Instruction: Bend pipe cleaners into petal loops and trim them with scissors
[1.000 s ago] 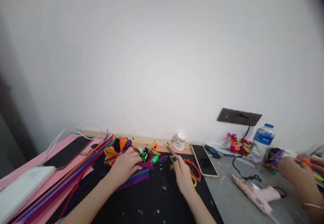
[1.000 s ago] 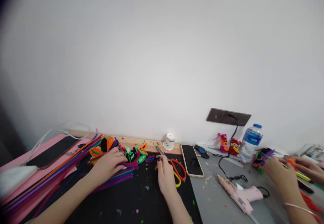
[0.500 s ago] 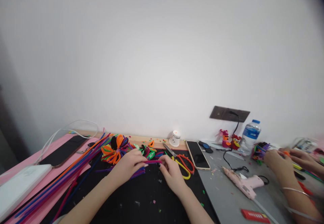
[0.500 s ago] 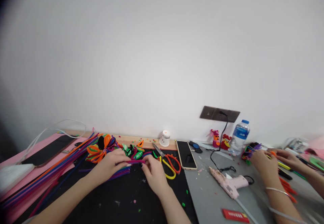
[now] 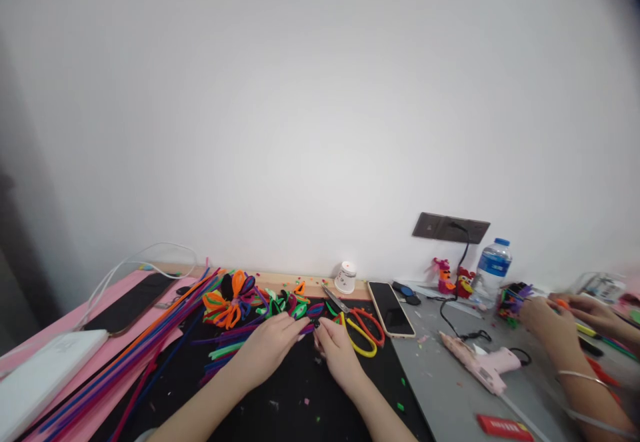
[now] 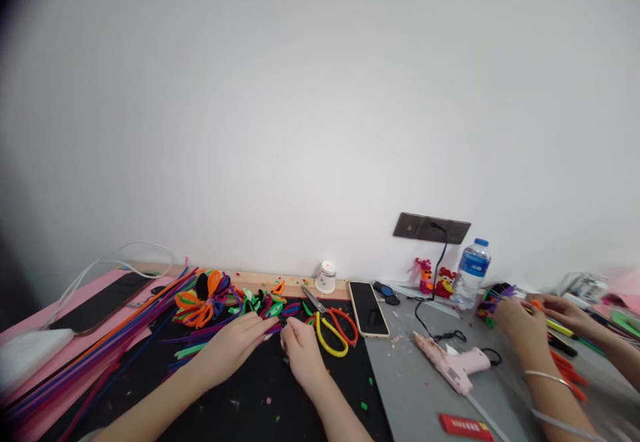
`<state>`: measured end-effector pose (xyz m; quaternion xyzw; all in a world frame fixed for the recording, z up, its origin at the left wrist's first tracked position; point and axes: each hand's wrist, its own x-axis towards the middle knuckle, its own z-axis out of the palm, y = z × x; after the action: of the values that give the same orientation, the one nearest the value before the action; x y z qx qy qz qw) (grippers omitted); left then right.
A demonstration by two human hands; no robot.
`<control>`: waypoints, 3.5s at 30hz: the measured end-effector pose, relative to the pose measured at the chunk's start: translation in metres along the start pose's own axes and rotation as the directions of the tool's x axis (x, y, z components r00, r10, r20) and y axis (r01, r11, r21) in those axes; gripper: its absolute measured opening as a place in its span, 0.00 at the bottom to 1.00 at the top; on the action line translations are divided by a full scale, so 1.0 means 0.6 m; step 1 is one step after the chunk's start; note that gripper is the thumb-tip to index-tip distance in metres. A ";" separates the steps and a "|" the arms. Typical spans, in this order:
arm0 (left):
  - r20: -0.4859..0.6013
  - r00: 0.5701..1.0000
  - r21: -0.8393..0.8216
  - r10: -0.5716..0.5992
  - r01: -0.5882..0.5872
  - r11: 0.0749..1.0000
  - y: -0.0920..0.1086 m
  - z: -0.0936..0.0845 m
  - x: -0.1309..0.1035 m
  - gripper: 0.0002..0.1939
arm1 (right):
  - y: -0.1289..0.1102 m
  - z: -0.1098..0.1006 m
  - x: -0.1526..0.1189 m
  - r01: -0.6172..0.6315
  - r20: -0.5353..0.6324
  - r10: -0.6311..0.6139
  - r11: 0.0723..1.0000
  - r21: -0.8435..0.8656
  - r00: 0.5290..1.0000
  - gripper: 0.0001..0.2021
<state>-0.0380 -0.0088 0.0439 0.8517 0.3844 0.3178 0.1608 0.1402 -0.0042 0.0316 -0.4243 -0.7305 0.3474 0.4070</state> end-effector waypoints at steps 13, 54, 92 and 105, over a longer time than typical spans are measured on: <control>0.308 0.916 -0.641 -0.258 0.400 0.655 0.018 0.030 0.008 0.17 | -0.008 0.001 -0.006 0.042 -0.041 -0.049 0.988 -0.150 0.998 0.14; 0.388 0.871 -0.731 -0.302 0.490 0.475 0.003 0.052 0.001 0.14 | 0.008 0.005 -0.002 0.047 0.010 -0.047 0.909 -0.415 0.999 0.10; 0.491 0.854 -0.750 -0.172 0.514 0.417 0.002 0.022 -0.004 0.14 | -0.020 -0.004 -0.007 -0.008 0.210 -0.003 0.999 0.048 0.978 0.11; 0.554 0.819 -0.709 -0.150 0.558 0.431 0.005 0.015 -0.005 0.14 | -0.009 0.002 -0.009 -0.144 0.355 0.064 0.968 0.205 0.933 0.14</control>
<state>-0.0317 -0.0134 0.0376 0.6029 0.3102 0.2349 0.6965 0.1389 -0.0116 0.0341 -0.3458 -0.7222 0.5189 0.2994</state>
